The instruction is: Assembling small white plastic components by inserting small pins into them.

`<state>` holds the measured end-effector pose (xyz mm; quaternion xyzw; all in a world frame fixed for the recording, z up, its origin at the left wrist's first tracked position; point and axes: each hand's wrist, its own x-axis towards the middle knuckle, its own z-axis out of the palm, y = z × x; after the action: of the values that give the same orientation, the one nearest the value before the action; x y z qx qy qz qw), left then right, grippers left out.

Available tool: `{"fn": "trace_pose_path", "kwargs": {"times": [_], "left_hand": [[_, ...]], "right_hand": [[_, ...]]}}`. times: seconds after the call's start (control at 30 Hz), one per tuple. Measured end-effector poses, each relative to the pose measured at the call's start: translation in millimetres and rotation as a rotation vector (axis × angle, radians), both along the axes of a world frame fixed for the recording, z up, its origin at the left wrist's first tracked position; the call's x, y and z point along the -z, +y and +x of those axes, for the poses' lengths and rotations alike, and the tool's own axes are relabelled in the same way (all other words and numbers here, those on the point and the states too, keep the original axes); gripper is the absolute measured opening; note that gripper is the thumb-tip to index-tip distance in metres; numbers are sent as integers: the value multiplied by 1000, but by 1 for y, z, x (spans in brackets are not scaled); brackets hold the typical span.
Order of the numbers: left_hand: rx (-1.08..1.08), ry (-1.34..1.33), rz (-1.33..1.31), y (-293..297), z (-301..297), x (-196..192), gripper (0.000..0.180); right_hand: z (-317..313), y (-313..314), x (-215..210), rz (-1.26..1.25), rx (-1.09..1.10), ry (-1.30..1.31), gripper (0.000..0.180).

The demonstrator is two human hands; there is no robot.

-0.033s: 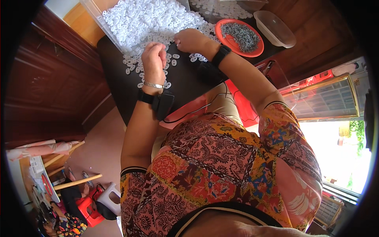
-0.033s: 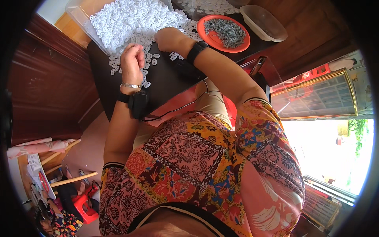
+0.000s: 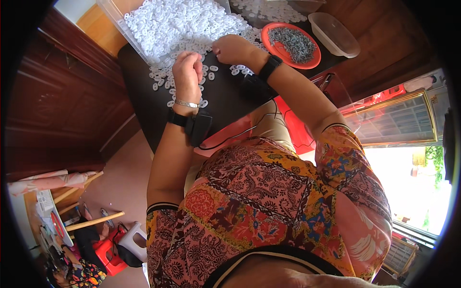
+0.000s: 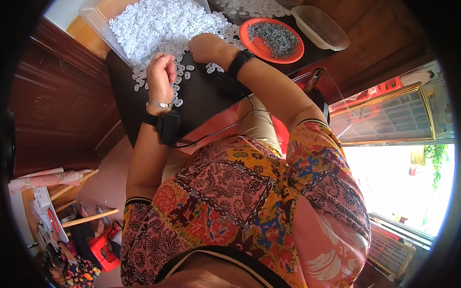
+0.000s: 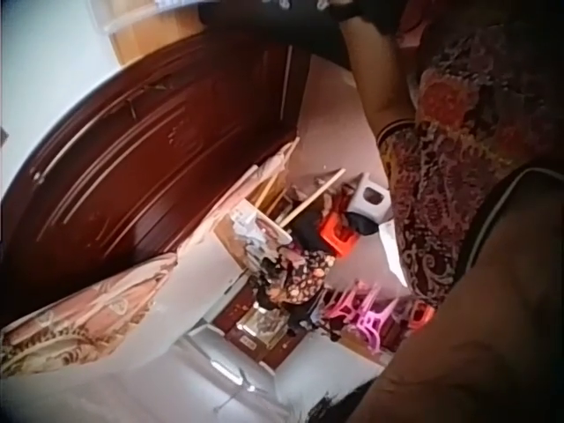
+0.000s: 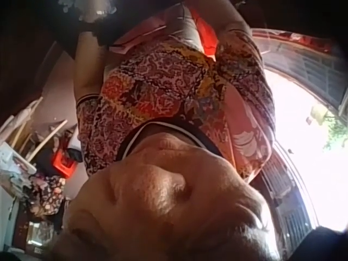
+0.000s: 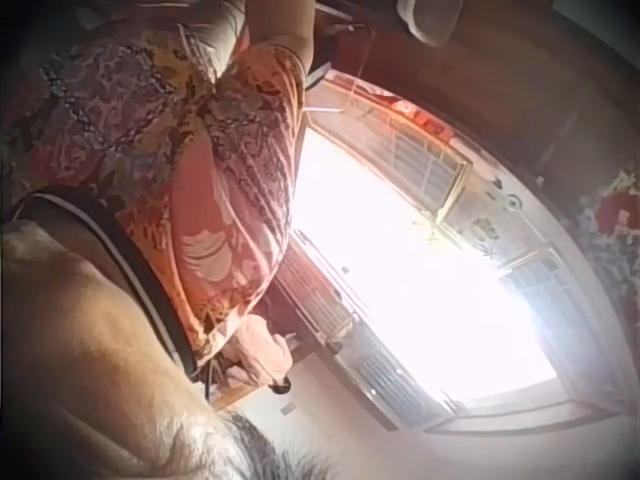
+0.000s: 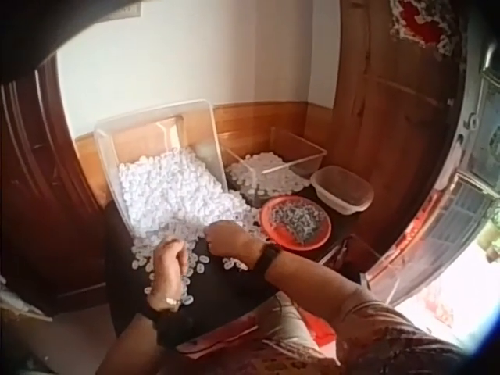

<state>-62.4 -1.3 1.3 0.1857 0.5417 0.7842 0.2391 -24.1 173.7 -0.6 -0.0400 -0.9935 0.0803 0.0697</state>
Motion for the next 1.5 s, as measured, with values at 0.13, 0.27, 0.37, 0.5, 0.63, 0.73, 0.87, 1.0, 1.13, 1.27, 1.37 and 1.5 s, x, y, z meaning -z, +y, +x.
{"fn": "trace_pose_path", "kwargs": {"times": [0.13,0.27,0.37,0.5,0.63,0.73,0.87,1.0,1.13,1.27,1.37,1.5], "left_hand": [[61,40,-39,1,2,1,15],[131,72,-102,4,5,2,16],[181,109,-95,5,8,1,14],[243,137,-151,8,23,-3,14],[269,329,-153,10,31,-1,16],[204,416,-122,9,36,-1,19],[159,432,-95,8,38,-3,22],[183,462,-121,8,39,-5,22],[160,486,-142,9,43,-7,23],[185,478,-175,10,42,-6,20],[202,490,-175,10,36,0,19],[218,475,-271,14,26,10,17]], "right_hand": [[15,3,-5,-90,10,-21,21],[27,13,-6,-77,60,-66,25],[41,7,-16,-306,42,112,25],[63,-17,-26,-1223,146,217,20],[77,-31,-17,-1410,179,325,17],[86,-42,-14,-1469,157,361,16],[94,-48,-18,-1452,154,386,16],[97,-49,-20,-1380,142,418,18],[98,-51,-19,-1307,159,469,18],[98,-48,-11,-1224,146,468,17],[99,-48,-13,-1151,164,457,17],[97,-41,-10,-960,192,434,19]]}}
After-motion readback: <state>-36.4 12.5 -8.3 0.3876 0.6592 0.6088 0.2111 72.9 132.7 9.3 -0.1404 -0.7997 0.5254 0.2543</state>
